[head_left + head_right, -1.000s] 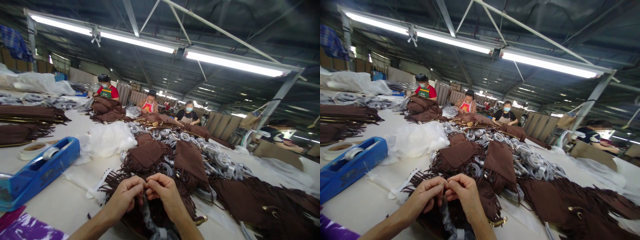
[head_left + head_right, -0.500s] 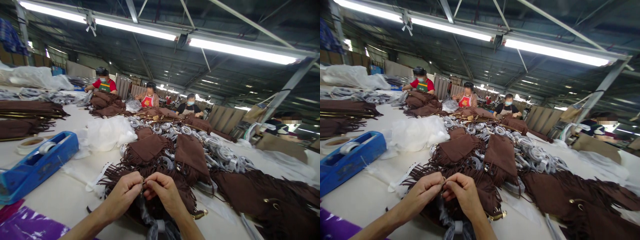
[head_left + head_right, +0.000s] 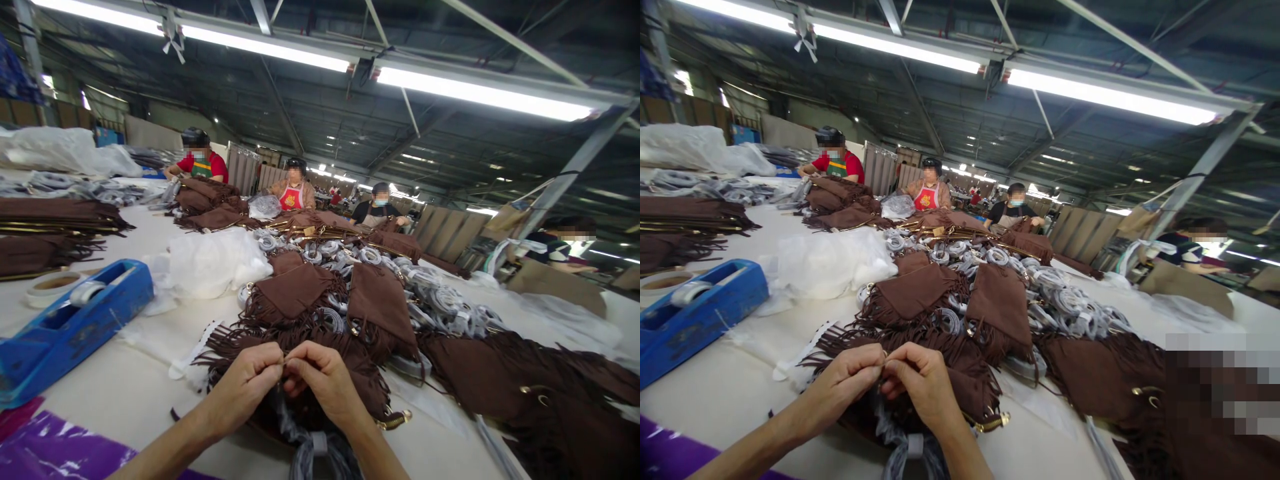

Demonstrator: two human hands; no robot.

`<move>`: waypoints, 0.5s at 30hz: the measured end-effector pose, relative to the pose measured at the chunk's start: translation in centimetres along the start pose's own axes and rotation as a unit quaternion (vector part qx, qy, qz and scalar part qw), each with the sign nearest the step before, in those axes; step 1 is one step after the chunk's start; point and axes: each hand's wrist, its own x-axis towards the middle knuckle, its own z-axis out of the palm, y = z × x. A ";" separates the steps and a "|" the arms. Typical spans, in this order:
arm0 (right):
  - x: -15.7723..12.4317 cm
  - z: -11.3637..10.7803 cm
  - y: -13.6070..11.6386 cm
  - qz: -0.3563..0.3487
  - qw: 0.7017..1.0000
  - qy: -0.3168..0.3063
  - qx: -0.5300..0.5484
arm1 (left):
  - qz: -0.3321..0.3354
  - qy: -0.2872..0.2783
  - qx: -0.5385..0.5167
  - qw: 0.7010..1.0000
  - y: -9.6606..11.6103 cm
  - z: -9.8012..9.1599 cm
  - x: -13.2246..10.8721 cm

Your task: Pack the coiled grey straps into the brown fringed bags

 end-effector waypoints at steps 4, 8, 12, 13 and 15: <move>-0.3 0.0 -0.5 -0.058 0.991 -0.004 -0.118 | -0.002 0.010 0.026 1.000 0.0 0.2 -0.1; -0.6 -0.3 -0.7 -0.094 0.978 -0.025 -0.185 | -0.010 0.007 0.052 0.999 -0.1 0.5 -0.3; -0.5 -0.4 -0.2 -0.097 0.972 -0.049 -0.208 | 0.001 -0.014 0.078 0.997 -0.4 0.6 -0.4; -0.4 -0.3 0.0 -0.100 0.970 -0.050 -0.215 | 0.006 -0.016 0.088 0.996 -0.4 0.6 -0.3; -0.3 -0.1 0.0 -0.110 0.967 -0.031 -0.226 | 0.012 -0.009 0.102 0.995 -0.3 0.5 0.0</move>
